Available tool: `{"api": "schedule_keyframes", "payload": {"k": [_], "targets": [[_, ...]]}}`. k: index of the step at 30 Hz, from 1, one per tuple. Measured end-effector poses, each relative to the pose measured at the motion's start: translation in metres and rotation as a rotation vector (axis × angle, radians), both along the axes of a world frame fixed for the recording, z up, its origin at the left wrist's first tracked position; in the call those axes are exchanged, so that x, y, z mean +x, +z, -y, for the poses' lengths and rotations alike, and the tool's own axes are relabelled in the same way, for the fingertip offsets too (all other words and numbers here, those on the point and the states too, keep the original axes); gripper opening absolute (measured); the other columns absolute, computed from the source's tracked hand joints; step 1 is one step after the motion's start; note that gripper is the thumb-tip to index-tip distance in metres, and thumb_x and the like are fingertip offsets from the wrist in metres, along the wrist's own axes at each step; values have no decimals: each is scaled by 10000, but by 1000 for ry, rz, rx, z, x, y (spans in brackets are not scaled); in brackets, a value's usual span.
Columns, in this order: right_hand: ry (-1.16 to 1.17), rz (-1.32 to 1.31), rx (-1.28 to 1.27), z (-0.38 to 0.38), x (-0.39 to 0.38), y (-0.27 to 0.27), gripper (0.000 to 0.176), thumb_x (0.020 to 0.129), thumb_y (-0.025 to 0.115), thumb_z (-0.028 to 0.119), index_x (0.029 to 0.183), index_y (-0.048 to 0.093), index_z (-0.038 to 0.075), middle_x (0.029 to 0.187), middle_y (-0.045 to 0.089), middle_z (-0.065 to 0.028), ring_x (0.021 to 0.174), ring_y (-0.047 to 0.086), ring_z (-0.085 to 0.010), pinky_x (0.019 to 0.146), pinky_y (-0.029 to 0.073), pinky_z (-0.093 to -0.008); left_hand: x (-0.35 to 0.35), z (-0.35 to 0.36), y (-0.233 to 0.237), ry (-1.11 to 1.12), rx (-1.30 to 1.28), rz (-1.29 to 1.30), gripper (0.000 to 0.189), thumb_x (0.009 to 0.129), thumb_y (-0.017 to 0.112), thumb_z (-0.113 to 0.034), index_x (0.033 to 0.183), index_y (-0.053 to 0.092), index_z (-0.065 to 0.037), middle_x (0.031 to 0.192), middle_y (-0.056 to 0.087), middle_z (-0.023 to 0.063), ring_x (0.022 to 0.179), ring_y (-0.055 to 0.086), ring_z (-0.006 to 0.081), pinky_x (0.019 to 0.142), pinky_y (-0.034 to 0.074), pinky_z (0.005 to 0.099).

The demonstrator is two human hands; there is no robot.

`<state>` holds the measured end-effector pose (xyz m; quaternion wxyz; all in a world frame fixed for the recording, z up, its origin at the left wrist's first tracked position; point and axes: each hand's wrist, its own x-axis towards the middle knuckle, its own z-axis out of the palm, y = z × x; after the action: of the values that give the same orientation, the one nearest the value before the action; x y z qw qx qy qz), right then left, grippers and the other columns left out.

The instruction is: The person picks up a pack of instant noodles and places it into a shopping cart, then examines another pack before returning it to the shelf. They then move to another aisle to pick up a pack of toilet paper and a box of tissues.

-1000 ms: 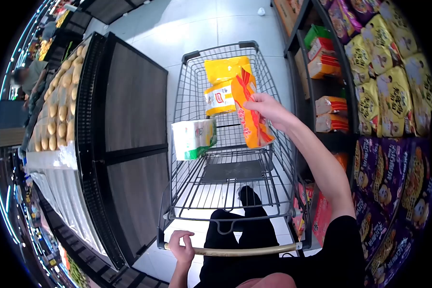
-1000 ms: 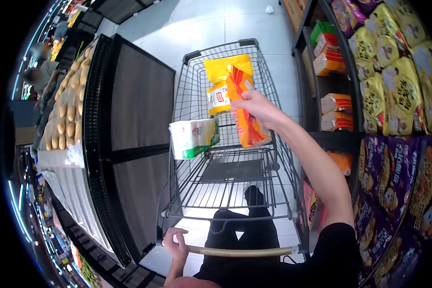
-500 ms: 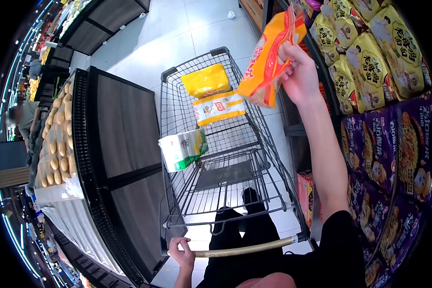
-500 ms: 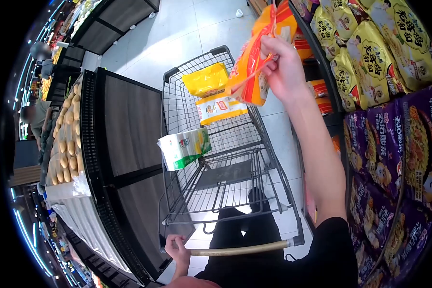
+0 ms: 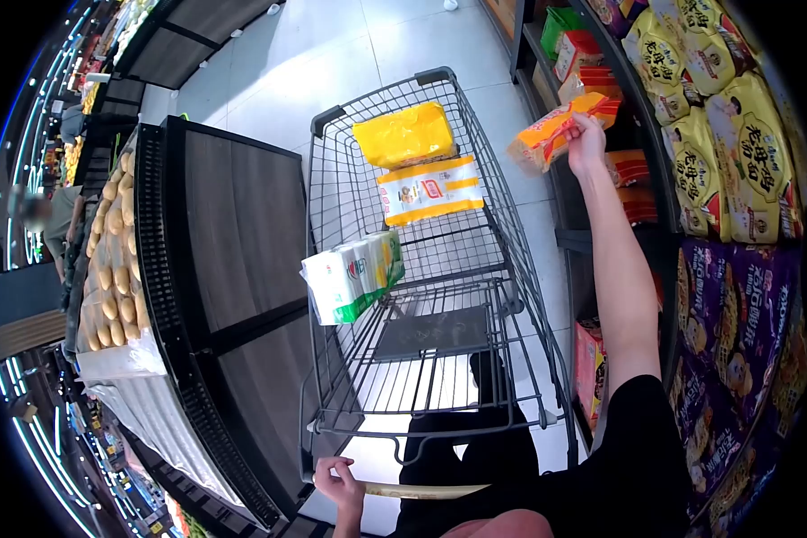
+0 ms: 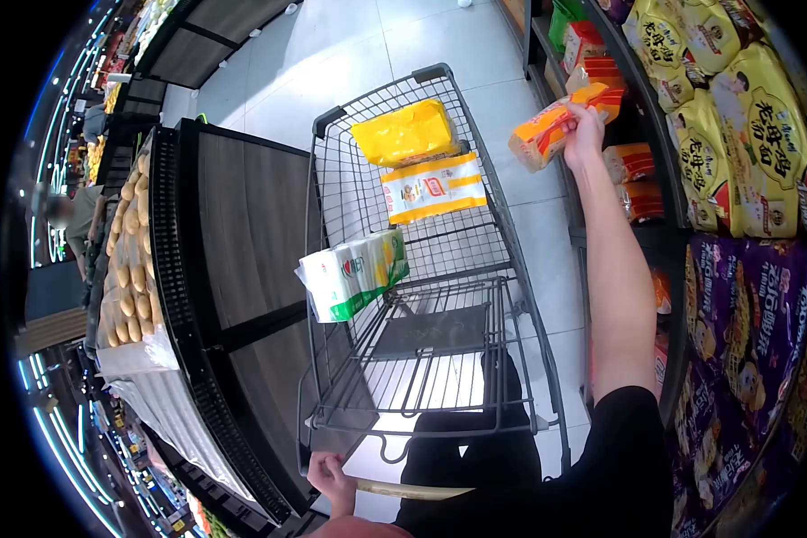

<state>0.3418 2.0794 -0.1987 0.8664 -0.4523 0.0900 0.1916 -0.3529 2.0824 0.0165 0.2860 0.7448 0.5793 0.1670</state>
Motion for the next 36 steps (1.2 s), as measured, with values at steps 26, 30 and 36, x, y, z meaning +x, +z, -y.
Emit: {"api": "schedule_keyframes", "payload": {"k": [26,30,36], "targets": [[71,417,-783,69,16,-35,309,966,570,46,1275,561,34,916,593,-12,766,581,-92,663,460,-229,20,-2,10,-122,-6,-10,134,825,504,86,775,585,-9,721,638,93,646,558,189,613,429,297],[347,608,-637,40,-73,55,150,959,551,21,1072,650,34,865,573,9,731,533,-62,644,436,-206,18,-8,15,-374,32,40,66,783,573,-31,771,634,-53,724,659,85,619,579,223,600,447,321],[863,1182,-653,36,-231,217,132,896,585,15,1010,651,24,902,635,-92,750,598,-183,678,487,-294,11,-13,22,-806,73,205,116,677,713,-142,776,689,-86,721,681,53,692,679,229,630,511,336]]}}
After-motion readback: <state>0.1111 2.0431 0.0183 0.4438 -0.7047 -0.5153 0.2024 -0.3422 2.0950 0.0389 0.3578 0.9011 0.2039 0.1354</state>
